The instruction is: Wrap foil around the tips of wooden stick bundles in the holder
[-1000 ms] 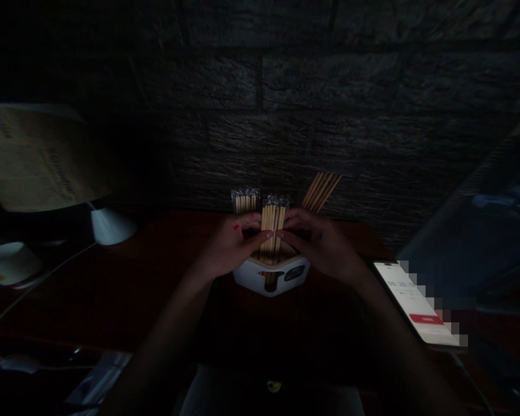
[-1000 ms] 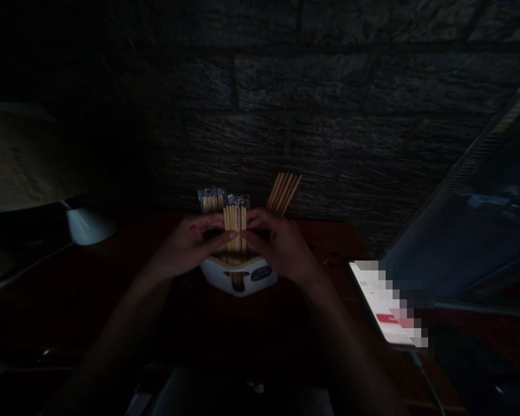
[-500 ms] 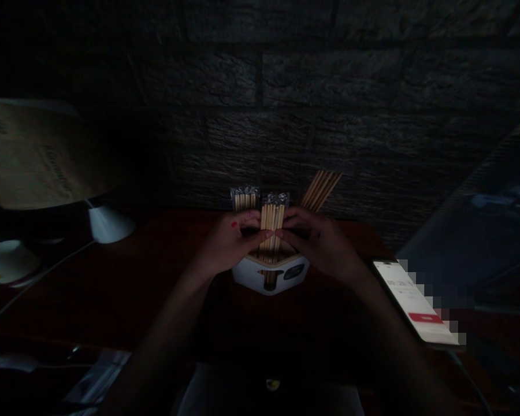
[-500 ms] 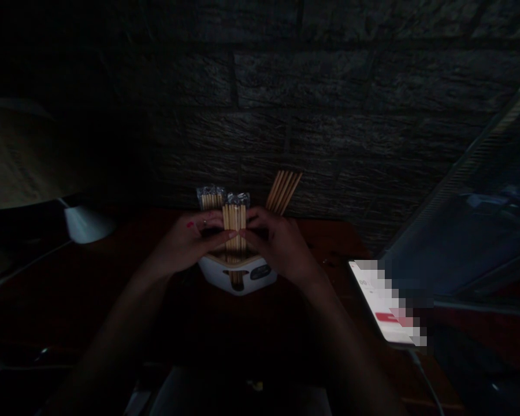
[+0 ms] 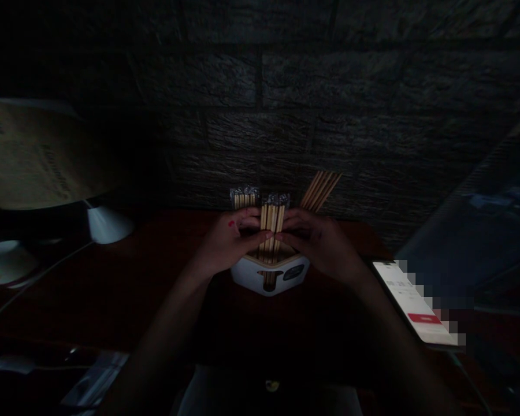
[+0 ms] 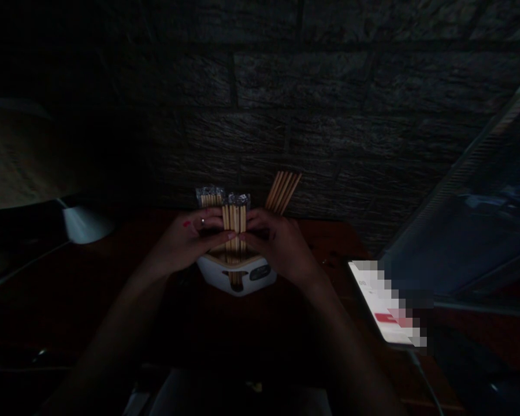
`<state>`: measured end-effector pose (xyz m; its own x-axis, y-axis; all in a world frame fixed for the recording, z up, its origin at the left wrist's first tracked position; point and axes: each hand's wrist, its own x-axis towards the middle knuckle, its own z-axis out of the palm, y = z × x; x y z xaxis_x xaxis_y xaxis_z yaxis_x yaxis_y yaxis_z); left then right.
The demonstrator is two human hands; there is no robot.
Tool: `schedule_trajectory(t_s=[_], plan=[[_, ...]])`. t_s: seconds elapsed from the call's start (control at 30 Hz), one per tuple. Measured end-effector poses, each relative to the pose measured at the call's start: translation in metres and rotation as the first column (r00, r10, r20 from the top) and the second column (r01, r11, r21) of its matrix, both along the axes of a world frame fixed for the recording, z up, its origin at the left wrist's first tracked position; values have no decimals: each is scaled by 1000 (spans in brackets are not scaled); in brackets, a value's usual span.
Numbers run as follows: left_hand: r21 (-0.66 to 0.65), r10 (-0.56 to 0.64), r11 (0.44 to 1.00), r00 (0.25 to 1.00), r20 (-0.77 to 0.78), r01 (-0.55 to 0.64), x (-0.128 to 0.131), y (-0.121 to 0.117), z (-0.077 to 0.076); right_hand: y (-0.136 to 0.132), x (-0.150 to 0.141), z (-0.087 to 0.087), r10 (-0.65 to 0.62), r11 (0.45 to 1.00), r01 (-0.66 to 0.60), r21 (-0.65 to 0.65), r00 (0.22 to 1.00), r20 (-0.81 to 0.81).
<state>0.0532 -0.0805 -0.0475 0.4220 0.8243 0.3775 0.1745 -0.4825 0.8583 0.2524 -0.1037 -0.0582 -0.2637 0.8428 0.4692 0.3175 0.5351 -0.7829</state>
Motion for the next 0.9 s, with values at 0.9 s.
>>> schedule_trajectory(t_s=[0.9], plan=[[63,37,997,999,37,-39,4,0,-2,-3,-2,3,-42,998,45,53,998,-45]])
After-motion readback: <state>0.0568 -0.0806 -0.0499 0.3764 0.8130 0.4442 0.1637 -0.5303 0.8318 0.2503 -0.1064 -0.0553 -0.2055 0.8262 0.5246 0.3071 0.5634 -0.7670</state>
